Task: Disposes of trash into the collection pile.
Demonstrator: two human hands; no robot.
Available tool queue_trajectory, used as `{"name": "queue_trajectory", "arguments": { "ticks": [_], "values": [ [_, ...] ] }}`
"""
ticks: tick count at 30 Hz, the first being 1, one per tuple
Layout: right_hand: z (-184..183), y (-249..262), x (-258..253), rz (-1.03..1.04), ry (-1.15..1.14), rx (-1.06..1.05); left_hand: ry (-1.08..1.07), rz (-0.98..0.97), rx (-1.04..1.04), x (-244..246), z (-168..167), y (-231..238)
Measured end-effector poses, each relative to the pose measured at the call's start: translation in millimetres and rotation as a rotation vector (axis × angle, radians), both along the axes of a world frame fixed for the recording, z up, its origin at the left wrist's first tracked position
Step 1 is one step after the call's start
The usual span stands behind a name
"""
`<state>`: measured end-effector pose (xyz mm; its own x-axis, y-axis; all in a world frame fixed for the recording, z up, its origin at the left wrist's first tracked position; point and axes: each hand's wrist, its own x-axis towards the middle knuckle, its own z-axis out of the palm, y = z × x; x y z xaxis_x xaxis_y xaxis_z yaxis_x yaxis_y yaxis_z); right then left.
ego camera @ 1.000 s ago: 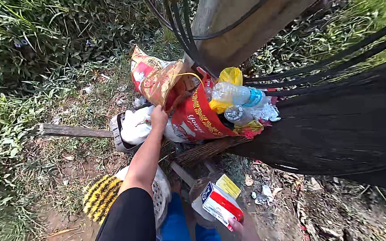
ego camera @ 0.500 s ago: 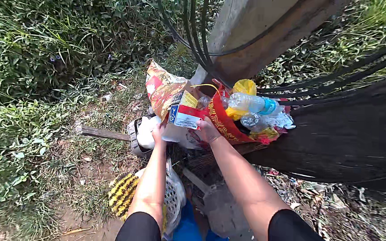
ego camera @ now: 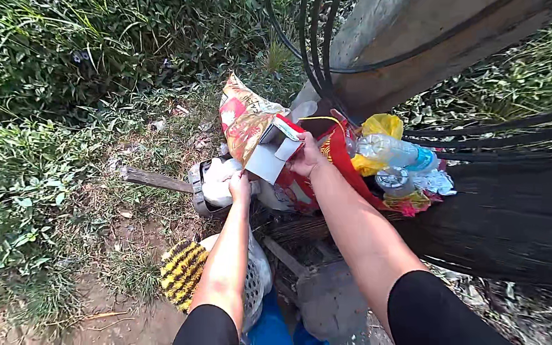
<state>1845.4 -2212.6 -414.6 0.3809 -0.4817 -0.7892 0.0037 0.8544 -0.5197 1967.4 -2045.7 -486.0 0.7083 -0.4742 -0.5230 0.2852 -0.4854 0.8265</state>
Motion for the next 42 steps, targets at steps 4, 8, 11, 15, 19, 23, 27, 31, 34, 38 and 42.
{"name": "queue_trajectory", "arguments": {
  "ticks": [4,8,11,15,19,23,27,31,34,38,42],
  "values": [
    [-20.5,-7.2,16.3,-0.165,-0.167,-0.345,0.013,0.028,0.058,5.4,5.2,-4.8],
    [-39.4,-0.2,16.1,0.256,0.101,-0.652,0.070,0.105,0.058,7.3,6.3,-7.7],
    [-50.4,8.6,9.9,0.534,0.335,-0.882,0.139,0.198,0.064,9.7,3.4,-10.0],
    [-49.7,21.0,8.7,0.841,0.575,-1.081,0.202,0.298,0.075,11.1,1.5,-16.3],
    [-52.1,30.9,-0.1,1.042,0.706,-1.287,0.068,0.248,0.144,15.1,-1.4,-24.7],
    [-52.7,26.2,-16.6,1.115,0.795,-1.399,-0.125,0.072,0.241,15.7,2.2,-25.7],
    [-42.6,23.7,-10.2,1.244,0.904,-1.402,-0.134,0.046,0.170,-1.9,5.8,-20.2],
    [-45.8,29.8,-3.9,1.087,0.907,-1.336,0.287,0.546,-0.012,4.5,2.9,-21.8],
    [-54.8,37.2,-7.1,1.125,0.893,-1.231,0.563,0.853,-0.027,22.2,-6.4,-21.7],
    [-62.8,47.8,-19.4,1.206,0.816,-1.315,0.400,0.700,0.117,27.3,-7.7,-18.7],
    [-71.0,51.8,-22.5,1.203,0.783,-1.458,-0.302,-0.045,0.397,32.5,0.0,-9.4]
  ]
}}
